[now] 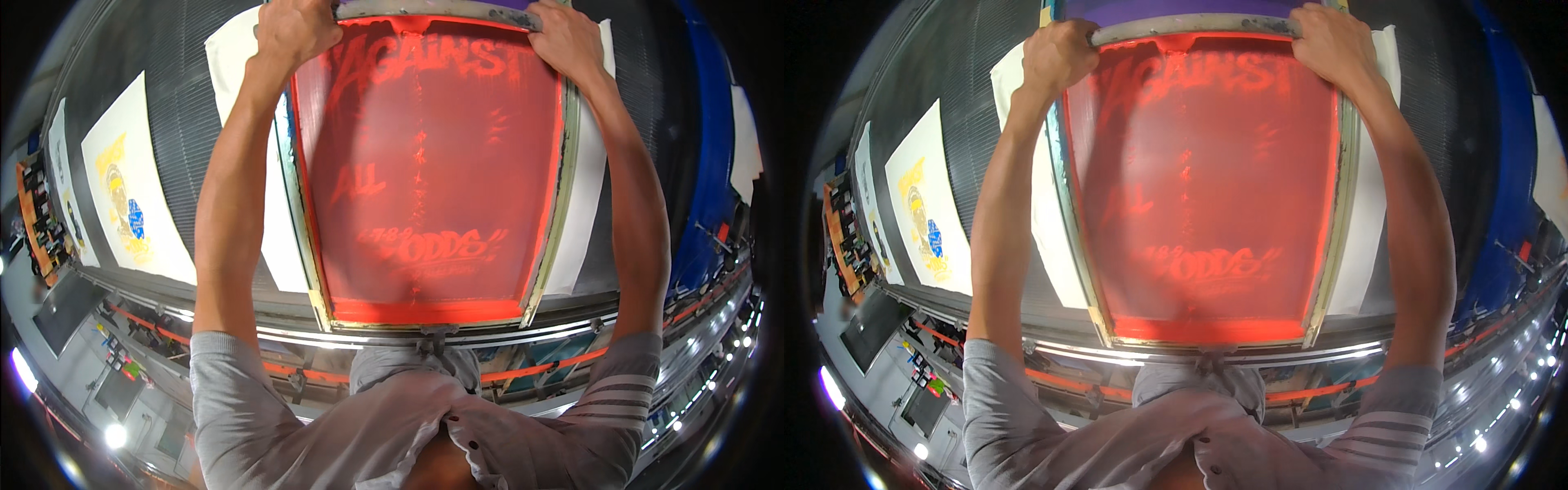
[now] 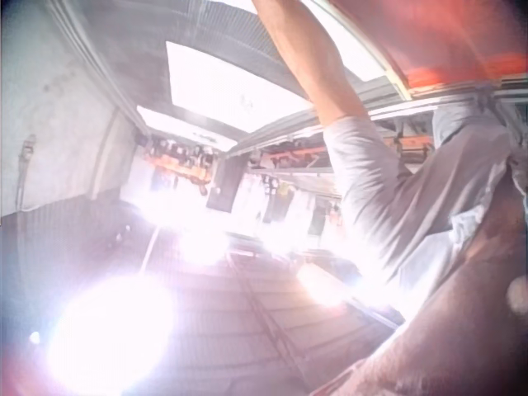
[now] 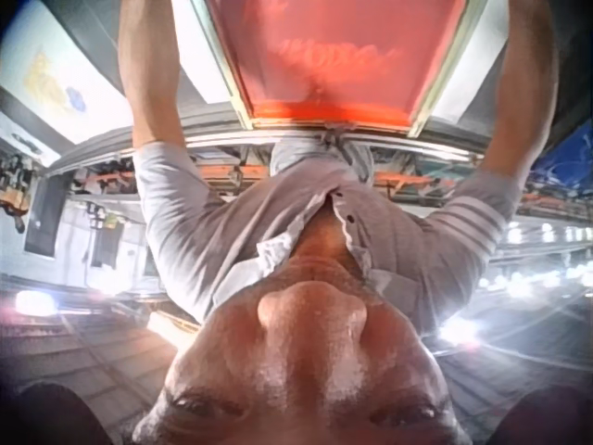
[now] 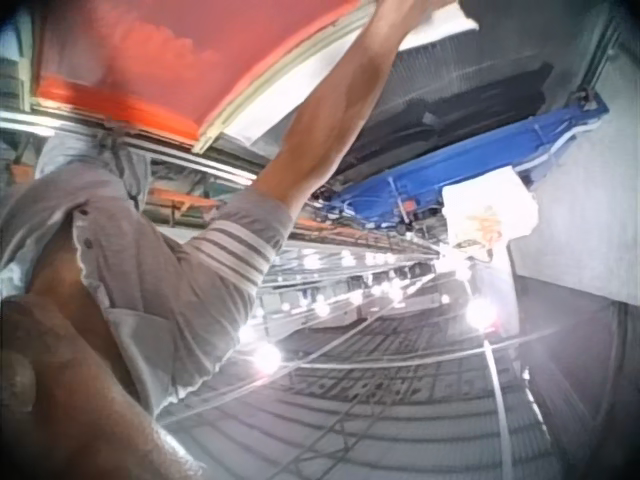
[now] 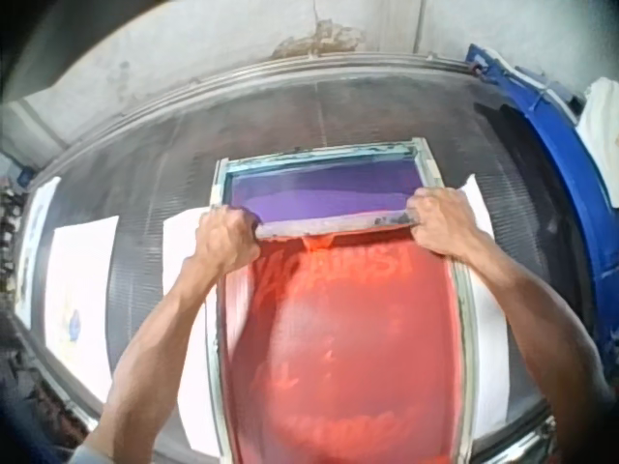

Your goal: The person aligns a screen-printing frame over a white t-shirt on a conveyor, pulls a squeegee to apply red ink, and lifts the frame to reveal the printed design. They then use a heat gun to dry the ink on the shirt before moving to the next station.

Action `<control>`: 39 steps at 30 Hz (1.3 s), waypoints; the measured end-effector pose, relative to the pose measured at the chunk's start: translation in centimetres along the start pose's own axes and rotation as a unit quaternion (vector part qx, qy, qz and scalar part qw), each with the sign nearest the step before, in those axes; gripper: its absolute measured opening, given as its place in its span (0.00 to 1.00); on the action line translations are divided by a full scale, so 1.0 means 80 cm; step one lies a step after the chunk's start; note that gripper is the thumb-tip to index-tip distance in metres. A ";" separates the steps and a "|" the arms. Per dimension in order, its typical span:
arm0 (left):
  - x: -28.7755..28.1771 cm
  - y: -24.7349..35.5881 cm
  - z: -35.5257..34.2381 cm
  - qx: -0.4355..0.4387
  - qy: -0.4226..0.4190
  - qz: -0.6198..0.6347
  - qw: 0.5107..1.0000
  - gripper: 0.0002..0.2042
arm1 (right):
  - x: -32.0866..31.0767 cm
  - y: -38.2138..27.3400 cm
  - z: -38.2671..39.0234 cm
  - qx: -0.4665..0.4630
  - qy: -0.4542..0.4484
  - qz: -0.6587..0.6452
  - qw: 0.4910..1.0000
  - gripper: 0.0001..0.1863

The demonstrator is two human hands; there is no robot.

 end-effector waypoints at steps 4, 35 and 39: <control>0.006 0.014 0.058 -0.003 0.000 0.017 1.000 0.14 | 0.004 -0.018 0.056 -0.003 0.014 -0.030 0.999 0.12; -0.025 0.200 0.583 -0.001 -0.019 0.102 0.995 0.13 | -0.053 -0.207 0.579 -0.006 -0.023 -0.134 0.991 0.10; -0.021 0.191 0.569 -0.028 -0.109 0.109 0.988 0.13 | -0.053 -0.181 0.567 -0.046 -0.103 -0.244 0.963 0.28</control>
Point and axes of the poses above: each hand's wrist, its own z-axis away from the middle knuckle, its own x-axis out of the palm, y = z × x, the point moved 5 cm from there along -z, towards the middle knuckle, and after that the axes turned 2 degrees about z, right-handed, at the moved point
